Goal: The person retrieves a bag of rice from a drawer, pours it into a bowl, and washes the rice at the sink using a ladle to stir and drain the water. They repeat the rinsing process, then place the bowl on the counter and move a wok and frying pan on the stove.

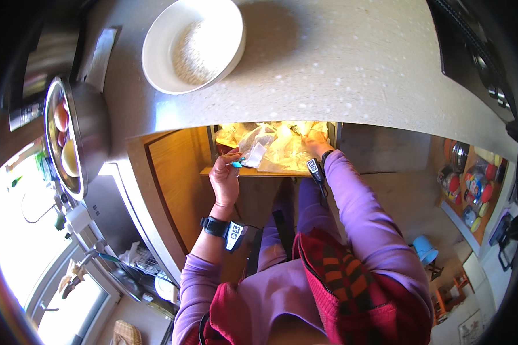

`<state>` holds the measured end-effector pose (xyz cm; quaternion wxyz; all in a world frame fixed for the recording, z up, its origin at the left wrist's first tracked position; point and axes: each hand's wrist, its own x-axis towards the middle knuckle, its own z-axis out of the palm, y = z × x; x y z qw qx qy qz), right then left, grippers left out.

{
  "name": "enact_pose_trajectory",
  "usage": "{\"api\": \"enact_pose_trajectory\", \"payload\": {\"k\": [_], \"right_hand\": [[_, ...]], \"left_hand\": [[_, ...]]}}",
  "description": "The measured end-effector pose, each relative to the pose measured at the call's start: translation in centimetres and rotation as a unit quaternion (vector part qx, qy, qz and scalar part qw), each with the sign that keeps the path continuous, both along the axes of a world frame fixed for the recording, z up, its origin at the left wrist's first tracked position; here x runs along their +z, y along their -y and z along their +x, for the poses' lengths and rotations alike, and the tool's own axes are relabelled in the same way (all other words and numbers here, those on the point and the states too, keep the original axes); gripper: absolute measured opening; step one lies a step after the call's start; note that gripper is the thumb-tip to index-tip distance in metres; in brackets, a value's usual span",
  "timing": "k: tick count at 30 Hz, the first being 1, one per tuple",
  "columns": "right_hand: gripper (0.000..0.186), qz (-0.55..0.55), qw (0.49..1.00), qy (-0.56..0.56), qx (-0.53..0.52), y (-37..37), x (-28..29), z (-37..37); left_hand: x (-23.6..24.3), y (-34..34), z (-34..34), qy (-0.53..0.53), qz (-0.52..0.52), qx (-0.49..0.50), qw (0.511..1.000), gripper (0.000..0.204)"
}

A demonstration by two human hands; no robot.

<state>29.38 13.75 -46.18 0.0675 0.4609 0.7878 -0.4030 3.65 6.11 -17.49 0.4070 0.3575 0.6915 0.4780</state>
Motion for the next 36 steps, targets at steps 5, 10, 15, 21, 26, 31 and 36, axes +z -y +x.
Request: {"api": "enact_pose_trajectory", "payload": {"k": [5, 10, 15, 21, 26, 31, 36], "right_hand": [[0.024, -0.11, 0.957, -0.086, -0.256, -3.5, 10.2, -0.6], [0.01, -0.076, 0.89, -0.251, -0.372, -4.3, 13.9, -0.8], [0.013, -0.137, 0.78, -0.37, -0.485, -5.0, 17.8, 0.0], [0.013, -0.287, 0.62, -0.514, -0.519, -5.7, 24.2, 3.8], [0.009, -0.363, 0.536, -0.515, -0.562, -5.0, 27.1, 6.1], [0.015, -0.395, 0.491, -0.509, -0.587, -5.2, 28.3, 7.3], [0.012, -0.427, 0.512, -0.512, -0.542, -4.8, 29.9, 6.8]], "left_hand": [[-0.1, 0.4, -0.2, 0.027, -0.009, 0.018, 0.999, 0.025], [-1.7, -0.4, 0.9, 0.09, -0.016, 0.018, 0.996, 0.023], [-4.1, -1.7, 2.4, 0.007, -0.042, -0.083, 0.996, 0.025], [-5.8, -4.5, 5.4, -0.113, -0.006, -0.206, 0.972, 0.023], [-8.0, -7.1, 8.4, -0.108, 0.039, -0.242, 0.963, 0.019], [-10.5, -8.3, 9.4, -0.231, 0.115, -0.324, 0.91, 0.021], [-8.1, -7.3, 9.6, -0.21, 0.024, -0.308, 0.928, 0.027]]}}
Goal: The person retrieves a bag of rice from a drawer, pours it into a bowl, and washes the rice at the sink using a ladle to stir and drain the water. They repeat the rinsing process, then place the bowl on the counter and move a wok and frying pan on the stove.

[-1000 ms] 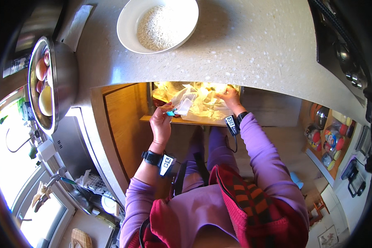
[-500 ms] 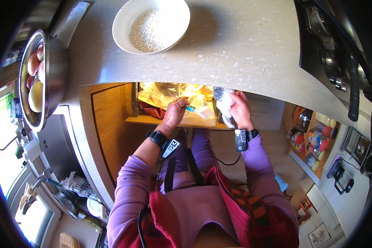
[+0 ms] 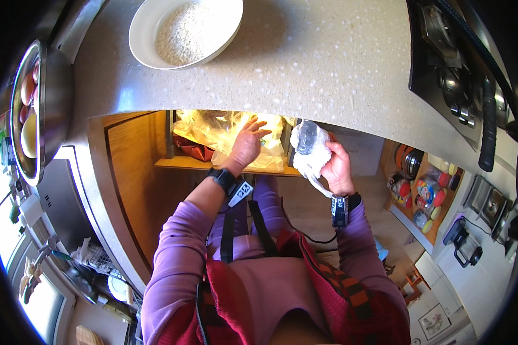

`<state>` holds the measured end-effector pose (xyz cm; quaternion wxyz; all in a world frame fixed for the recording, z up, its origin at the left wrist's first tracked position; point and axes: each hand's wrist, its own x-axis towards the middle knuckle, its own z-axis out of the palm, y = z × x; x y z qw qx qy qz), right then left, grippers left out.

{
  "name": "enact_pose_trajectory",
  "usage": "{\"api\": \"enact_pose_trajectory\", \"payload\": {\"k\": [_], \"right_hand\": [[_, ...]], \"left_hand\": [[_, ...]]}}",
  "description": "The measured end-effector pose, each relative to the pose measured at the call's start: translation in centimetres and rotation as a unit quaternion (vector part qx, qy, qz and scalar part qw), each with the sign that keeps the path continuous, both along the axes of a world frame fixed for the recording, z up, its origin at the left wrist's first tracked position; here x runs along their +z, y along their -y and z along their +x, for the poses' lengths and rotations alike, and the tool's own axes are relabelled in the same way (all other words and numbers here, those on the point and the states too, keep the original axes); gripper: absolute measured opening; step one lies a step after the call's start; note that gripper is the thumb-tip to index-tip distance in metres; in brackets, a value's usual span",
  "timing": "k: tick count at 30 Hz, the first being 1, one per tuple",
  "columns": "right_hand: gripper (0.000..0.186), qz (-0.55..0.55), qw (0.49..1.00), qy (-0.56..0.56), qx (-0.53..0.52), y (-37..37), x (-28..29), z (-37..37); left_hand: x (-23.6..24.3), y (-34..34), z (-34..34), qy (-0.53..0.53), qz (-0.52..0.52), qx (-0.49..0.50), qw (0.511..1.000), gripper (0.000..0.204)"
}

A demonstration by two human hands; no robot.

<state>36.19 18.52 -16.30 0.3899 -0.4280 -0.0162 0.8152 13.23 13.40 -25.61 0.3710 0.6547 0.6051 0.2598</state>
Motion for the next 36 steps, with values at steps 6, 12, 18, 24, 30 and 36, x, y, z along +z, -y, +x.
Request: {"api": "enact_pose_trajectory", "payload": {"k": [6, 12, 18, 24, 30, 36], "right_hand": [[0.007, 0.093, 0.992, -0.029, 0.074, 1.1, 2.6, -1.7], [0.011, 0.11, 0.985, 0.058, 0.119, 1.9, 5.1, -2.0], [0.013, 0.098, 0.982, 0.077, 0.143, 2.3, 6.3, -2.5], [0.014, 0.106, 0.981, 0.091, 0.137, 2.8, 7.8, -3.5], [0.01, 0.108, 0.979, 0.051, 0.164, 2.8, 8.9, -3.8], [0.016, 0.092, 0.976, 0.001, 0.2, 3.6, 9.0, -4.5]], "left_hand": [[8.6, 0.9, 2.9, 0.603, -0.212, 0.123, 0.759, 0.035], [11.4, 0.7, 2.6, 0.59, -0.24, 0.152, 0.756, 0.034], [12.4, 2.0, 1.9, 0.597, -0.257, 0.153, 0.745, 0.032], [12.4, 2.5, 1.1, 0.626, -0.25, 0.15, 0.723, 0.038], [11.9, 3.3, -0.1, 0.542, -0.229, 0.371, 0.718, 0.03], [12.0, 4.7, 0.6, 0.643, -0.322, 0.202, 0.665, 0.038]]}}
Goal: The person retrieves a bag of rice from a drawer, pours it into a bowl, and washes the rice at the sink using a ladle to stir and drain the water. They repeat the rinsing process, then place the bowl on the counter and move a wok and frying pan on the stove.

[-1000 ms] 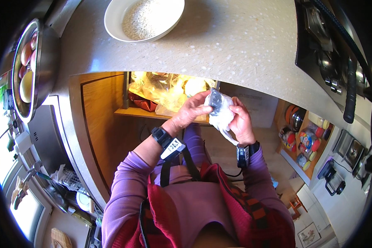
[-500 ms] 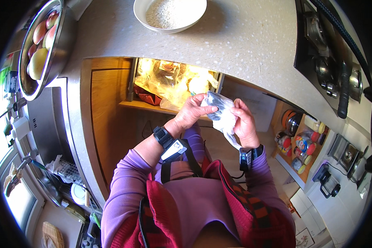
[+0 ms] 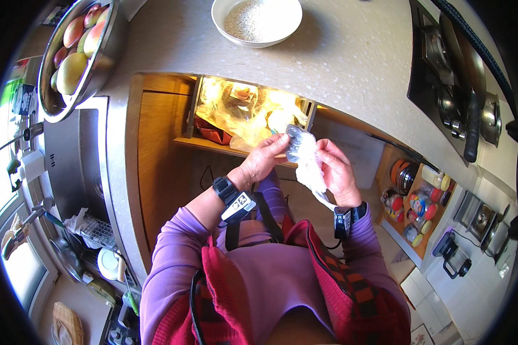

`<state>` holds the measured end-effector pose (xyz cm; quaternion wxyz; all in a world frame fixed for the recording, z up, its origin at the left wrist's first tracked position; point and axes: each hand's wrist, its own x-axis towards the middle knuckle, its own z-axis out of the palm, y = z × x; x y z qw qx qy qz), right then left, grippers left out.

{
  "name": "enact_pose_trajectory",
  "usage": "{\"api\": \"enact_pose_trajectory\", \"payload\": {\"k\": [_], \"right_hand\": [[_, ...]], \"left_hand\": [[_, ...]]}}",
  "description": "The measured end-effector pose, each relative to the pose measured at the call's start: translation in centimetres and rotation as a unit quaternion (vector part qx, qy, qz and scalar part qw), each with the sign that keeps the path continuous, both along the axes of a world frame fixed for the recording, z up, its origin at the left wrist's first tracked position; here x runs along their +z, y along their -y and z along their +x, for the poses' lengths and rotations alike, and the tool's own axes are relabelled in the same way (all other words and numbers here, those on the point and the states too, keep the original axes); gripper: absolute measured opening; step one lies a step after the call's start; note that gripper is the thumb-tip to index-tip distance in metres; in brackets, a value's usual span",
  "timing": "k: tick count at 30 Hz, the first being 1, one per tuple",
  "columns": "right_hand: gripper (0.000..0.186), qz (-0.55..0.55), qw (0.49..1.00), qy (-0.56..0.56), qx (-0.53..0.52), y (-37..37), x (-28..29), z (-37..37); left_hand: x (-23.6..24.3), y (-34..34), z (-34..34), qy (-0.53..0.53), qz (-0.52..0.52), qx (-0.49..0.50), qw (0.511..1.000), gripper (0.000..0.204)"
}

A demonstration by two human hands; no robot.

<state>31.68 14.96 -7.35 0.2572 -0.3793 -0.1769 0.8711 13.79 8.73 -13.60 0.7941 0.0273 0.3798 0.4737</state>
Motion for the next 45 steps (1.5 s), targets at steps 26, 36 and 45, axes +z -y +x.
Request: {"api": "enact_pose_trajectory", "payload": {"k": [26, 36, 45], "right_hand": [[0.065, 0.312, 0.74, 0.393, 0.447, 1.4, -0.6, -1.3], [0.049, 0.171, 0.866, 0.246, 0.401, 1.4, -1.7, -0.2], [0.046, 0.18, 0.891, 0.262, 0.326, 1.6, -1.4, 0.1]], "left_hand": [[-2.8, 2.3, -1.8, 0.107, -0.079, 0.035, 0.99, 0.04], [-2.6, 1.8, -3.0, 0.118, -0.032, 0.061, 0.991, 0.028], [-1.3, 1.4, -4.2, 0.218, 0.006, 0.067, 0.974, 0.054]]}}
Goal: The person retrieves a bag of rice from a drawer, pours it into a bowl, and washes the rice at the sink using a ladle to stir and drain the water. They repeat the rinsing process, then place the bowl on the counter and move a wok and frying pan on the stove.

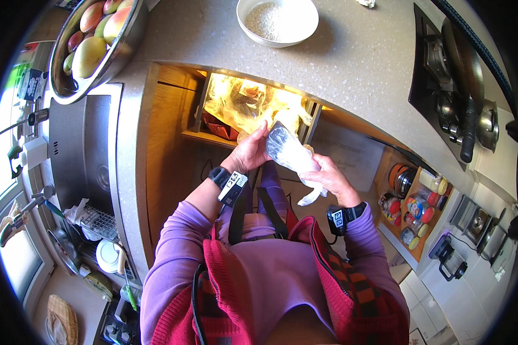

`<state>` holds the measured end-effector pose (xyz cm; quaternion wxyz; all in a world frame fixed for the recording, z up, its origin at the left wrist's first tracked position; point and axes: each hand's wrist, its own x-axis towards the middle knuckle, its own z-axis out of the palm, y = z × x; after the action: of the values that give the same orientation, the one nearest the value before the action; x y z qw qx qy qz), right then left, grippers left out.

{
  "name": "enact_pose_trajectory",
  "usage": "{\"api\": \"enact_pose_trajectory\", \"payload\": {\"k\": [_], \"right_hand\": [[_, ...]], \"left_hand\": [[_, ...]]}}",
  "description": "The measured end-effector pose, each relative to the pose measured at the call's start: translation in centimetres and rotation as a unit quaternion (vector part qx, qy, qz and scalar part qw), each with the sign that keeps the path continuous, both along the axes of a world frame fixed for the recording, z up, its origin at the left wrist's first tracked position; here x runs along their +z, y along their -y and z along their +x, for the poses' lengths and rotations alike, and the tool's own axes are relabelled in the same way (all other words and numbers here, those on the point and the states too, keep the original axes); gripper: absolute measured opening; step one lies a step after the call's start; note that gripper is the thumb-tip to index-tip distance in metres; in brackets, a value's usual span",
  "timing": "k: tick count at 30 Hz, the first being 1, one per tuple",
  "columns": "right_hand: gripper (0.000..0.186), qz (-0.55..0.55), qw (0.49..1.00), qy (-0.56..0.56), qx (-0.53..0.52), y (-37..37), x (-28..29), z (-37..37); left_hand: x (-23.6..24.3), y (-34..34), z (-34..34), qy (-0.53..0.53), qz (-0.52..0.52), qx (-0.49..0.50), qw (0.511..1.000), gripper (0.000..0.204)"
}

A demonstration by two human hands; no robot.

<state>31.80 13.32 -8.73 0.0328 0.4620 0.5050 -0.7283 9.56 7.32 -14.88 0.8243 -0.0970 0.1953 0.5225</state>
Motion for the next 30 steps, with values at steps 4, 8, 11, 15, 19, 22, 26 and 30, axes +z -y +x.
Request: {"api": "enact_pose_trajectory", "payload": {"k": [4, 8, 11, 15, 19, 22, 26, 30], "right_hand": [[0.055, -0.02, 0.997, -0.043, -0.054, 0.0, 0.1, -0.1], [0.057, 0.06, 0.997, -0.03, -0.049, 0.1, 0.4, -0.4], [0.058, 0.107, 0.993, -0.029, -0.046, 0.1, 0.8, -0.7], [0.056, 0.125, 0.992, -0.016, -0.03, 0.2, 1.4, -0.6], [0.05, 0.224, 0.974, 0.008, 0.033, 0.0, 2.6, -0.5], [0.044, 0.233, 0.972, 0.003, 0.014, 0.0, 3.3, -0.7], [0.04, 0.256, 0.966, 0.022, 0.02, 0.3, 3.7, -0.8], [0.029, 0.284, 0.959, -0.005, 0.012, 0.5, 3.0, -0.4]], "left_hand": [[-0.4, 0.1, -0.4, -0.026, 0.015, -0.006, 1.0, 0.05], [-0.7, 0.1, -0.7, -0.043, 0.052, -0.02, 0.998, 0.042], [-0.5, 0.1, -0.5, -0.039, 0.043, -0.006, 0.998, 0.04], [-0.3, 0.0, -0.5, -0.043, 0.049, 0.014, 0.998, 0.042], [-0.6, -0.1, -0.9, -0.039, 0.041, 0.023, 0.998, 0.045], [-0.7, 0.0, -1.0, -0.017, 0.081, 0.023, 0.996, 0.044], [-0.7, 0.0, -0.5, -0.056, 0.083, 0.029, 0.995, 0.042], [-0.5, -0.2, -0.2, -0.063, 0.076, 0.017, 0.995, 0.045]]}}
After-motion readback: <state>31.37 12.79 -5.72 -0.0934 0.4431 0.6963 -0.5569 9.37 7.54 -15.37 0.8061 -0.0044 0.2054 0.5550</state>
